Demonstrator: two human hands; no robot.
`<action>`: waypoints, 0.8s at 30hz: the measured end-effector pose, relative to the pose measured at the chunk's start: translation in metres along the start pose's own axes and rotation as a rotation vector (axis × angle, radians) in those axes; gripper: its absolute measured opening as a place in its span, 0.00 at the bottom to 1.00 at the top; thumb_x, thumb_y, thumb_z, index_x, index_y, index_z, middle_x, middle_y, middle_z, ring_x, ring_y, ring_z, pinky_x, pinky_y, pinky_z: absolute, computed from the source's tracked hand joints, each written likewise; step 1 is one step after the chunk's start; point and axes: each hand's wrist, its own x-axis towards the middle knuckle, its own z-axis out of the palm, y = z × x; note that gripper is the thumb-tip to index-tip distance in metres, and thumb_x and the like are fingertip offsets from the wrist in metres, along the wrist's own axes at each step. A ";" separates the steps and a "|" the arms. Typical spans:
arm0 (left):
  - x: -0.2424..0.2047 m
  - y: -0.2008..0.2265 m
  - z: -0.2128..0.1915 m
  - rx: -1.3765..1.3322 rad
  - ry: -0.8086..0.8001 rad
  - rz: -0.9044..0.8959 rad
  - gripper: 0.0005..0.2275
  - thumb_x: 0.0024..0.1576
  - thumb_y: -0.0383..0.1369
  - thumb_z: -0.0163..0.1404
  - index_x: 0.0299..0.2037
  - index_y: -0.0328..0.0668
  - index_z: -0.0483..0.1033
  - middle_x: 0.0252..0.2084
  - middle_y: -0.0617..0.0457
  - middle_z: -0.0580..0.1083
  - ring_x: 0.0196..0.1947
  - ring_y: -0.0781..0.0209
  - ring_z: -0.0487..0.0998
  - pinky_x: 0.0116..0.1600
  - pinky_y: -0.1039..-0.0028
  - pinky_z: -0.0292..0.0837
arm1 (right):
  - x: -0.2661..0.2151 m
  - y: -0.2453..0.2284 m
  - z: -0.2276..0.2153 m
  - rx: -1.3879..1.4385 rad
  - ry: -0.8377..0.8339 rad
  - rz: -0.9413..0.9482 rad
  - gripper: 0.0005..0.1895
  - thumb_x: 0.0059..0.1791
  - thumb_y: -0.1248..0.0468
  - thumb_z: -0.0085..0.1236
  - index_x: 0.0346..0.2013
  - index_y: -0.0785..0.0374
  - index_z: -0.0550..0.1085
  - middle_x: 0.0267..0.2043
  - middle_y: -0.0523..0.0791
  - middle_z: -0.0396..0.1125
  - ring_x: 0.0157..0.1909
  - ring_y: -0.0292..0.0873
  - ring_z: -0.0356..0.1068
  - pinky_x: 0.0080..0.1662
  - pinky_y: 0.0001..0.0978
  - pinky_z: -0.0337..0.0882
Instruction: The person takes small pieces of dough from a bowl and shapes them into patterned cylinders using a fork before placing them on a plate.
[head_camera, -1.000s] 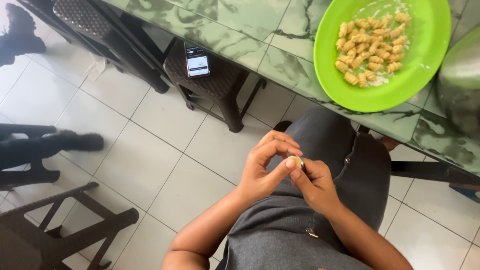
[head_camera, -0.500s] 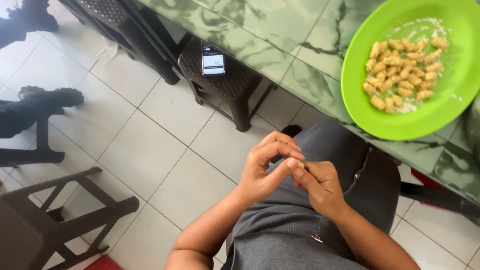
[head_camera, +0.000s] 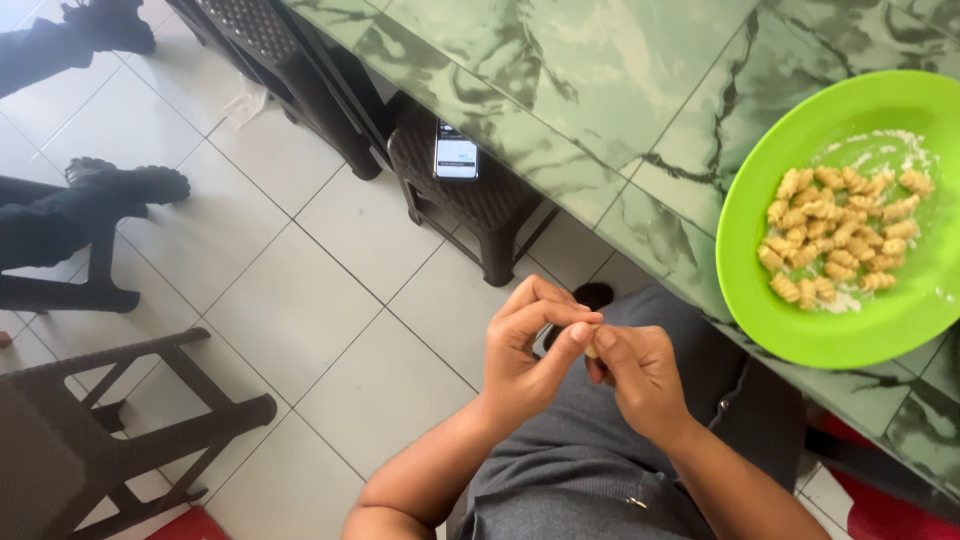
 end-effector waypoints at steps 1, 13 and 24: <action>0.003 0.000 -0.001 0.021 0.010 0.007 0.03 0.61 0.25 0.56 0.42 0.35 0.81 0.40 0.52 0.72 0.43 0.63 0.75 0.50 0.75 0.73 | 0.004 -0.003 0.000 -0.038 -0.028 -0.014 0.22 0.59 0.58 0.44 0.26 0.67 0.73 0.20 0.41 0.65 0.22 0.31 0.56 0.26 0.26 0.56; 0.034 0.003 0.002 -0.040 -0.055 -0.014 0.03 0.61 0.26 0.56 0.41 0.34 0.81 0.40 0.53 0.72 0.44 0.63 0.75 0.53 0.75 0.72 | 0.029 -0.020 -0.009 -0.288 -0.050 -0.076 0.19 0.56 0.57 0.51 0.28 0.69 0.76 0.16 0.41 0.58 0.20 0.32 0.54 0.25 0.29 0.54; 0.060 0.003 0.039 -0.186 -0.193 -0.189 0.04 0.59 0.26 0.56 0.40 0.32 0.80 0.43 0.53 0.71 0.41 0.66 0.77 0.48 0.77 0.75 | 0.007 -0.018 -0.041 -0.246 0.082 -0.038 0.23 0.57 0.58 0.47 0.20 0.67 0.66 0.17 0.41 0.54 0.21 0.34 0.50 0.24 0.31 0.53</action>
